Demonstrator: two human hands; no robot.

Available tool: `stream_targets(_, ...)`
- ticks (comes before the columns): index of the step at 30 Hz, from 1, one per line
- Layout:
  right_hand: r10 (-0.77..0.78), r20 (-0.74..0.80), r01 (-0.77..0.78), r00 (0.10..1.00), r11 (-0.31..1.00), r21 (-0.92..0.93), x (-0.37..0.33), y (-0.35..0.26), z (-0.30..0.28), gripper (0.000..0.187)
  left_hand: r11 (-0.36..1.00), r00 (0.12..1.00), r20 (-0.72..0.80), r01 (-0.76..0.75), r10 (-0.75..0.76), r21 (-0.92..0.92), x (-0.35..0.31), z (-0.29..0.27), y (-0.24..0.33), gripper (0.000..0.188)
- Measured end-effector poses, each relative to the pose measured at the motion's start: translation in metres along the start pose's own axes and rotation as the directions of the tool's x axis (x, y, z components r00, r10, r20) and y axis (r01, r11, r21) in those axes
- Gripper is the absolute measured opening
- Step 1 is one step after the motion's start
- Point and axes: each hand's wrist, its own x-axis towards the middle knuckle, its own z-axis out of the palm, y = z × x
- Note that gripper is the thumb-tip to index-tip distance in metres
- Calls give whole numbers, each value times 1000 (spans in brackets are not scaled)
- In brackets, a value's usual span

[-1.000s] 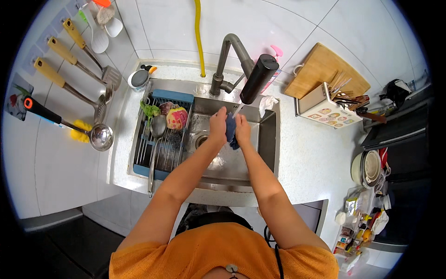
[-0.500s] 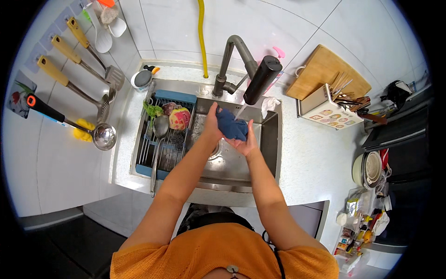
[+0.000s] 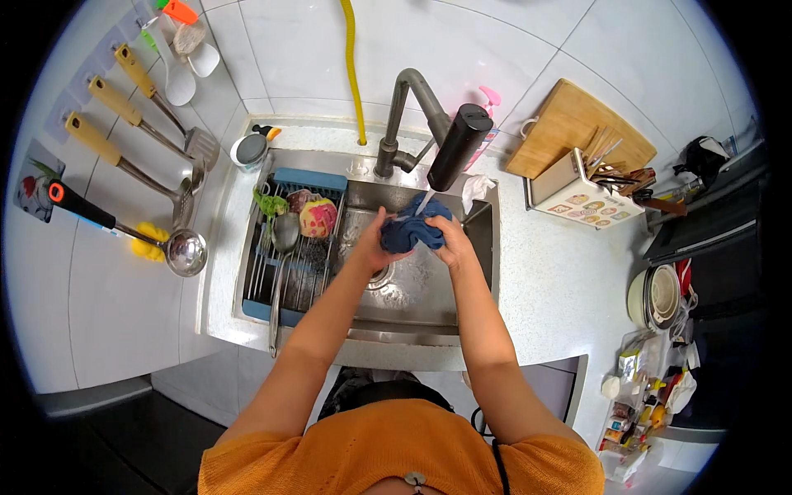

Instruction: The person wipes the surface of a stovetop and the adjacent countertop with a cloth, then washes the cloth in the kitchen sink.

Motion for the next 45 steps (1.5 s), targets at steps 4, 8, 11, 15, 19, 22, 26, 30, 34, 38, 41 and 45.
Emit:
stream_targets(4, -312, -266, 138, 912, 844, -518, 3, -2, 10, 42, 998, 993, 108, -45, 49, -37, 6, 17, -10, 35)
stream_targets(8, -669, -85, 448, 738, 581, -680, -7, 25, 14, 43, 981, 971, 141, -192, 195, -34, 31, 22, -9, 32)
stream_targets(11, -785, 90, 535, 613, 328, -779, -44, 40, 57, 32, 984, 980, 91, -177, 178, -21, 37, 21, -1, 33)
stream_targets(15, -760, -37, 512, 649, 472, -718, -29, 53, 57, 19, 916, 929, -79, -340, 363, 211, 25, 27, -8, 34)
stream_targets(19, -704, -327, 316, 630, 618, -720, 16, 45, 26, 15, 866, 842, -300, -325, 448, 379, 11, 49, -27, 36)
stream_targets(22, -801, -207, 372, 562, 468, -802, 9, 51, 38, 16, 760, 773, -272, -379, 574, 528, 16, 47, -21, 34)
stream_targets(26, -808, -50, 515, 587, 420, -747, -22, 65, 66, 14, 761, 792, -274, -331, 546, 559, 35, 16, -7, 41)
stream_targets(30, -707, -200, 238, 678, 468, -851, 15, 53, 25, 27, 799, 823, -290, -287, 488, 529, 21, 25, -37, 31)
stream_targets(34, -551, -369, 66, 749, 616, -785, 33, 47, -20, 39, 831, 885, -210, -276, 416, 483, 5, 42, -30, 32)
stream_targets(38, -314, -568, -2, 761, 874, -486, 37, 42, -35, 43, 954, 924, -256, -247, 284, 168, -5, 19, 6, 31)
stream_targets(41, 31, -233, 14, 972, 982, 187, 30, 36, -32, 44, 938, 934, -96, -340, 344, 61, 25, -52, 10, 28)
stream_targets(45, 165, -94, -129, 982, 944, 303, 20, 30, -2, 46, 963, 950, -179, -267, 257, -38, 30, -62, -9, 28)
